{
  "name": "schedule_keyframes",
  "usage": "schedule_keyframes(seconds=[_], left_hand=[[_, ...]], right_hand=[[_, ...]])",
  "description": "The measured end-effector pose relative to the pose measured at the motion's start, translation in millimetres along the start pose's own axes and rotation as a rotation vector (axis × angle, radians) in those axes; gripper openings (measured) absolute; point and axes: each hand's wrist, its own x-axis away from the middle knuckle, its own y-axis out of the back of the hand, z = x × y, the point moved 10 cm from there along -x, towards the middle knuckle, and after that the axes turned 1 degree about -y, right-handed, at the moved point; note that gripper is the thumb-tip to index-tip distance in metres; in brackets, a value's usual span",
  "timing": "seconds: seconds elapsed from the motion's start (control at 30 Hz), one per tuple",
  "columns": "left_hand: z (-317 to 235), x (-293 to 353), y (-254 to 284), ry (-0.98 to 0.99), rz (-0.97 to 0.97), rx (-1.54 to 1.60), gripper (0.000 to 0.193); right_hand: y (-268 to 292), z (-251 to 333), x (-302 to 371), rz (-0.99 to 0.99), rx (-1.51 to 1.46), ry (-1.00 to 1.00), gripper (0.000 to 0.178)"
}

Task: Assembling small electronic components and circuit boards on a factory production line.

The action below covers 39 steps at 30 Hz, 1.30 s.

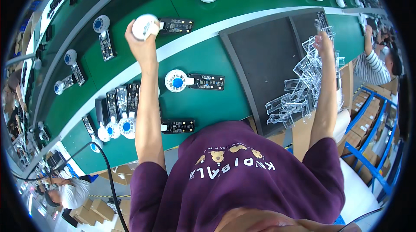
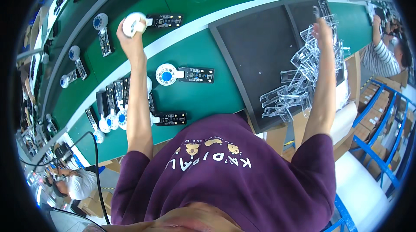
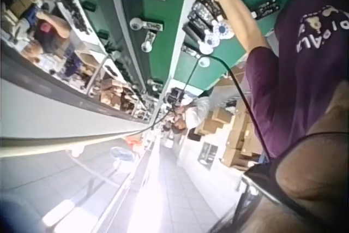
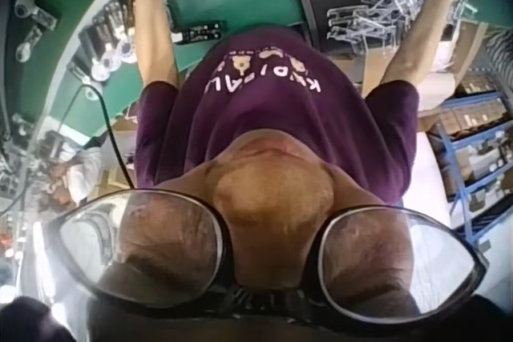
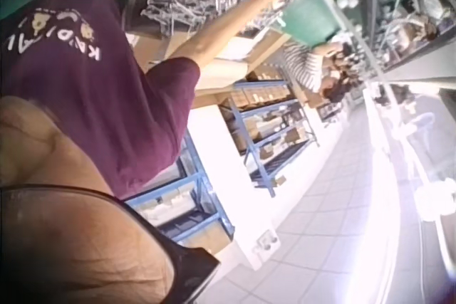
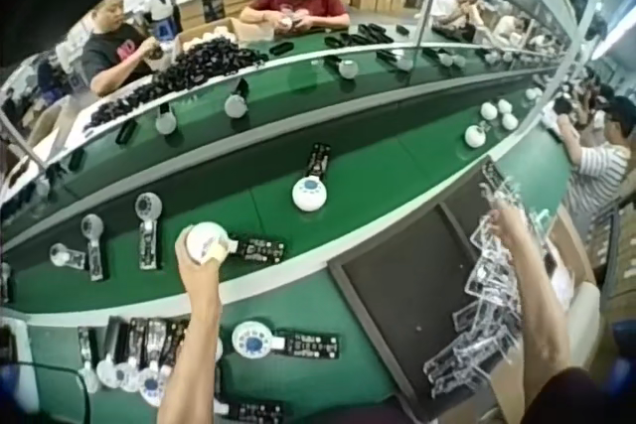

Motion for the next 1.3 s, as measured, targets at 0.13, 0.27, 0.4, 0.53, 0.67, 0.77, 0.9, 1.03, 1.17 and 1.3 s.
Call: schedule_keyframes(seconds=[0.13, 0.27, 0.4, 0.53, 0.67, 0.77, 0.9, 1.03, 1.17, 1.3], left_hand=[[34.1, 6.0, -25.3, 0.454, -0.041, 0.461, 0.059], [15.5, 18.9, -42.2, 0.529, 0.027, 0.473, 0.062], [-13.9, 33.8, -41.6, 0.598, 0.147, 0.445, 0.066], [-25.4, 34.4, -37.8, 0.62, 0.209, 0.423, 0.068], [-21.2, 39.7, -31.1, 0.657, 0.168, 0.417, 0.068], [-19.2, 41.4, -36.6, 0.651, 0.148, 0.541, 0.065], [-11.3, 66.9, -58.1, 0.669, 0.183, 0.89, 0.053], [-12.0, 101.4, -68.1, 0.804, 0.27, 1.014, 0.037], [-31.4, 100.6, -60.6, 0.733, 0.24, 0.811, 0.028], [-55.7, 102.1, -61.5, 0.553, 0.135, 0.686, 0.027]], right_hand=[[-162.7, 54.2, 184.6, 0.398, 0.015, 0.323, 0.043], [-263.9, 129.2, 326.7, 0.33, 0.417, 1.088, 0.051], [-304.7, 131.8, 357.6, 0.395, 0.429, 1.181, 0.053], [-311.9, 129.1, 366.0, 0.34, 0.511, 1.284, 0.055], [-311.6, 112.7, 369.5, 0.352, 0.45, 1.278, 0.056], [-312.1, 113.6, 367.0, 0.38, 0.389, 1.204, 0.057], [-309.2, 121.4, 361.6, 0.42, 0.38, 1.194, 0.058], [-301.9, 127.7, 375.2, 0.455, 0.404, 1.344, 0.054], [-289.5, 121.7, 345.8, 0.446, 0.12, 1.002, 0.035], [-292.9, 78.2, 287.5, 0.347, -0.442, 0.259, 0.029]])
